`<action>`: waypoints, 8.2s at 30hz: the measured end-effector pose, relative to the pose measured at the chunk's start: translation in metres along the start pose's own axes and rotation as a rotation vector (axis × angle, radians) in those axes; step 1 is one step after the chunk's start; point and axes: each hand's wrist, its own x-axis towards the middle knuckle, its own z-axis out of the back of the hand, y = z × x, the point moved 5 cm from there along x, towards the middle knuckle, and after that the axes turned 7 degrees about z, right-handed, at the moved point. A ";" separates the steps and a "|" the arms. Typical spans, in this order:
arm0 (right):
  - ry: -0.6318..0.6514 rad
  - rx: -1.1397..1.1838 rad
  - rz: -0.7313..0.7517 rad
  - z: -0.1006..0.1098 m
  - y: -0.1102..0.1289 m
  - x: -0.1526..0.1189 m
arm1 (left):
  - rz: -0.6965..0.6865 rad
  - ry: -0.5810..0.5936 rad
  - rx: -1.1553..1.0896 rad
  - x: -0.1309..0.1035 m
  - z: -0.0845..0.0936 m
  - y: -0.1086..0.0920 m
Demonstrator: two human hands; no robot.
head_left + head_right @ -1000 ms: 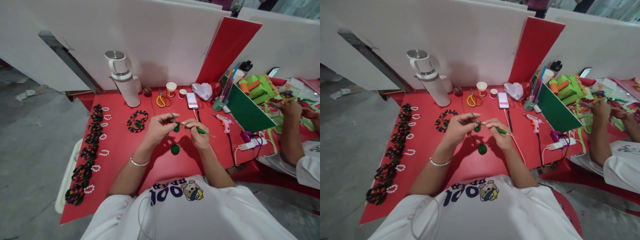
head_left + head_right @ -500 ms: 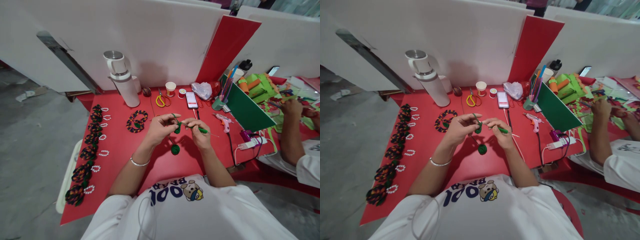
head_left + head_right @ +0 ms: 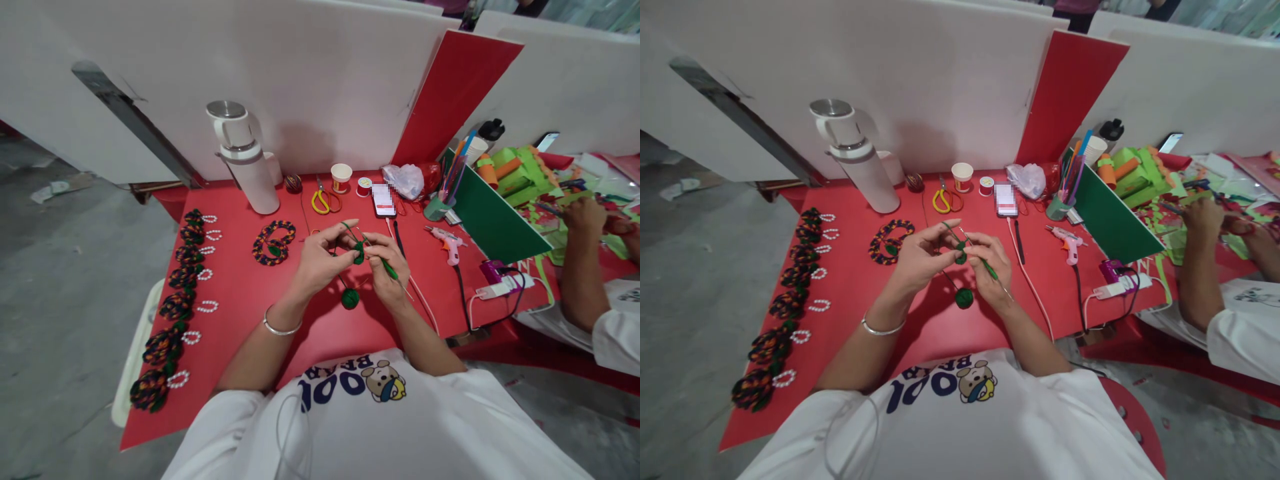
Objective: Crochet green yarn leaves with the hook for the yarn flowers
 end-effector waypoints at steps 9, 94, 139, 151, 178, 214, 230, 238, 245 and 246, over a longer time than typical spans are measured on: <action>-0.045 0.096 -0.021 0.003 -0.012 -0.006 | 0.067 0.129 -0.051 0.001 -0.003 0.004; -0.141 -0.068 -0.092 0.000 -0.009 -0.007 | -0.020 -0.240 0.213 -0.001 -0.008 0.007; 0.209 0.466 -0.368 0.020 -0.029 0.000 | 0.008 -0.112 0.087 0.006 0.001 0.006; 0.220 0.410 -0.352 0.021 -0.028 -0.001 | -0.101 -0.200 0.290 0.004 0.001 0.004; 0.056 0.183 -0.260 0.004 -0.005 -0.006 | -0.135 -0.261 0.148 -0.002 -0.003 0.001; 0.135 0.247 -0.242 0.013 -0.009 0.000 | -0.044 -0.238 0.074 0.002 0.002 0.001; 0.153 0.194 -0.202 0.013 -0.010 0.000 | -0.105 -0.269 0.187 0.001 0.001 0.003; 0.140 0.186 -0.193 0.012 -0.010 -0.001 | -0.104 -0.267 0.179 0.002 0.002 0.004; 0.121 0.135 -0.161 0.010 -0.005 0.001 | -0.193 -0.302 0.278 -0.002 -0.002 -0.002; 0.119 0.117 -0.157 0.009 -0.005 0.001 | -0.212 -0.313 0.300 -0.003 -0.002 -0.003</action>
